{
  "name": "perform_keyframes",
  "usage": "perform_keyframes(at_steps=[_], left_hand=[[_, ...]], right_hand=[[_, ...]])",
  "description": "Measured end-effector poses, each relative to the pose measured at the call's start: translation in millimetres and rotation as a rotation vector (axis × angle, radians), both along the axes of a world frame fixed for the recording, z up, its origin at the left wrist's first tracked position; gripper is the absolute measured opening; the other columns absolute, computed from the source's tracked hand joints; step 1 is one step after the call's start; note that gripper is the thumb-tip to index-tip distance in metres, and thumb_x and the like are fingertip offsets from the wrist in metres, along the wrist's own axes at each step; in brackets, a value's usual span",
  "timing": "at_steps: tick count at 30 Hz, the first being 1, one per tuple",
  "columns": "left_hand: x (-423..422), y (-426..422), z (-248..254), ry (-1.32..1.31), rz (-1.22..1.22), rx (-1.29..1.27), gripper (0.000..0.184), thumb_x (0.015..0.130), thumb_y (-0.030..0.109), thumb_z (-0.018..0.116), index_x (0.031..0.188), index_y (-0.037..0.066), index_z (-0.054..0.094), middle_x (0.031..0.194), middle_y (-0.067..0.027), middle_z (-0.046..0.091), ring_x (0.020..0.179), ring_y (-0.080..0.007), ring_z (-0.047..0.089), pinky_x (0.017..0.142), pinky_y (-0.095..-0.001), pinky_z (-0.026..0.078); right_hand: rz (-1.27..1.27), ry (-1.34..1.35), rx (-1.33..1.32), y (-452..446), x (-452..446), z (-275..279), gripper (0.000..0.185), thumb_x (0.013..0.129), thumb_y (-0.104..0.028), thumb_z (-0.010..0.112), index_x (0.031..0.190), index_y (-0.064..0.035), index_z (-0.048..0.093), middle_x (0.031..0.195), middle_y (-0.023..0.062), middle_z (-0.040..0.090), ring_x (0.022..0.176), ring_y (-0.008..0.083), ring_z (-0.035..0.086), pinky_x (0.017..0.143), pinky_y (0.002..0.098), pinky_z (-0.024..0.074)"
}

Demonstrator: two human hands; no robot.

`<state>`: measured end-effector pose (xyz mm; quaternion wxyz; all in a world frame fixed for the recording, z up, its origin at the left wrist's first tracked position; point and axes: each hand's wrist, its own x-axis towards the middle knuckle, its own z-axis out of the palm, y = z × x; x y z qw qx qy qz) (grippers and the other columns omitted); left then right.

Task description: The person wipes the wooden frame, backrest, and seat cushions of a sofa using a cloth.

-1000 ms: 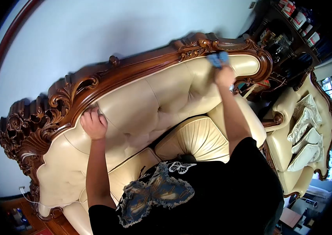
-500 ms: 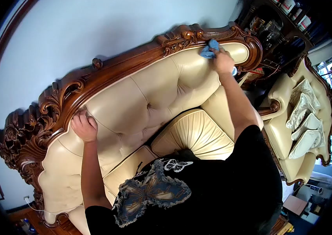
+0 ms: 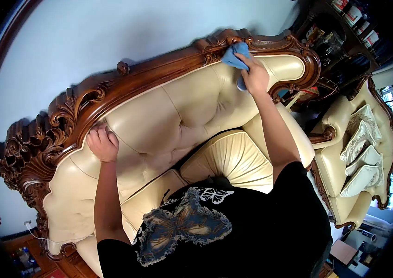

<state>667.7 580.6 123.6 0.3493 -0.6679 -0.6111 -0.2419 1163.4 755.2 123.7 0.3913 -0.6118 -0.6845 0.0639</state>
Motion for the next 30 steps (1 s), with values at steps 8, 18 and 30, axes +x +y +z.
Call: perform_keyframes(at_steps=[8, 18, 30], left_hand=[[0.0, -1.0, -1.2, -0.024, -0.007, -0.009, 0.025, 0.082, 0.012, 0.058, 0.106, 0.009, 0.064, 0.106, -0.0132, 0.061, 0.088, -0.0335, 0.056, 0.079, -0.0454, 0.045], [4.3, 3.2, 4.8, -0.012, -0.038, 0.037, 0.027, 0.080, 0.014, 0.059, 0.106, 0.010, 0.064, 0.097, -0.0117, 0.057, 0.084, -0.0330, 0.054, 0.076, -0.0457, 0.044], [3.3, 0.6, 2.1, -0.014, -0.017, 0.022, 0.022, 0.080, 0.016, 0.059, 0.101, 0.010, 0.064, 0.095, -0.0130, 0.055, 0.083, -0.0333, 0.053, 0.075, -0.0456, 0.044]], right_hand=[[-0.157, -0.330, -0.183, 31.1, -86.8, -12.4, 0.046, 0.083, -0.016, 0.066, 0.128, -0.0285, 0.067, 0.154, 0.0038, 0.045, 0.114, 0.0293, 0.064, 0.094, 0.0401, 0.0541], [0.377, -0.111, -0.249, -9.2, -47.1, -28.0, 0.046, 0.079, -0.014, 0.064, 0.124, -0.0233, 0.070, 0.138, 0.0108, 0.060, 0.111, 0.0322, 0.064, 0.097, 0.0385, 0.0503], [0.183, -0.147, 0.199, -56.6, -175.6, -34.5, 0.051, 0.081, -0.012, 0.063, 0.131, -0.0220, 0.064, 0.126, 0.0202, 0.063, 0.116, 0.0361, 0.062, 0.094, 0.0461, 0.0524]])
